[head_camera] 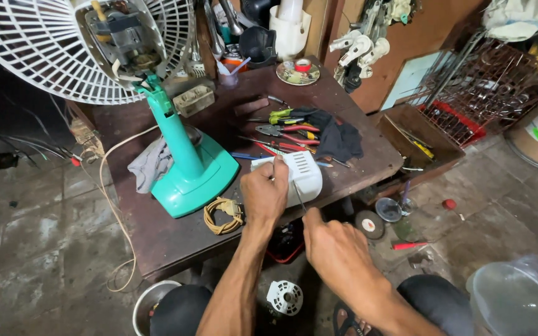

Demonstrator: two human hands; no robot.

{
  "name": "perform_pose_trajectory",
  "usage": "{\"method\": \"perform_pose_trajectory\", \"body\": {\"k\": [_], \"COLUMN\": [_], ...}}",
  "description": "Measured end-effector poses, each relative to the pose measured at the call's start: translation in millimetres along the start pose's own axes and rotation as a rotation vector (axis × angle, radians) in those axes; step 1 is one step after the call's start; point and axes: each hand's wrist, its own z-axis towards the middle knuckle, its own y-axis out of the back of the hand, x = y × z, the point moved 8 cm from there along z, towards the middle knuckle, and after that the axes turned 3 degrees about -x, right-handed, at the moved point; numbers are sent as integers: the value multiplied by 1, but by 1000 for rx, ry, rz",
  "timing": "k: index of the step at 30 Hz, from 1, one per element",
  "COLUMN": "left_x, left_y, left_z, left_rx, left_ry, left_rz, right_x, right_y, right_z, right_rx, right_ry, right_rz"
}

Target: A person is repairing an electric fan by adjusting and fitting a plastic motor cover using hand tools.

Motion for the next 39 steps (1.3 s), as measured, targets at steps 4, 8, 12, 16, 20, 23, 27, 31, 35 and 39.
{"method": "perform_pose_trajectory", "body": {"k": [4, 8, 12, 16, 20, 23, 27, 31, 35, 39], "left_x": [2, 10, 8, 6, 8, 10, 14, 12, 9, 9], "left_y": [0, 0, 0, 0, -1, -4, -5, -6, -4, -4], "left_z": [3, 3, 2, 2, 2, 1, 2, 3, 0, -2], "left_rx": [-24, -18, -29, -27, -9, -1, 4, -3, -4, -6], "left_ry": [44, 91, 102, 87, 101, 116, 130, 117, 125, 90], "left_rz": [17, 21, 26, 21, 12, -2, -25, -32, -54, -61], "right_x": [-4, -13, -21, -14, -11, -6, -3, -1, 6, 10], "right_y": [-1, -8, -7, 0, -2, -2, -3, -5, -14, -11], "right_z": [2, 3, 2, 3, 3, 1, 0, 0, 2, 4], "right_rx": [21, -13, -150, -89, -70, -45, -57, -38, -119, -121], "right_ry": [-3, -25, -40, -66, -93, -119, -131, -148, -74, -58], "right_rz": [-2, 27, -26, 17, 3, -1, -24, -28, -198, -131]}}
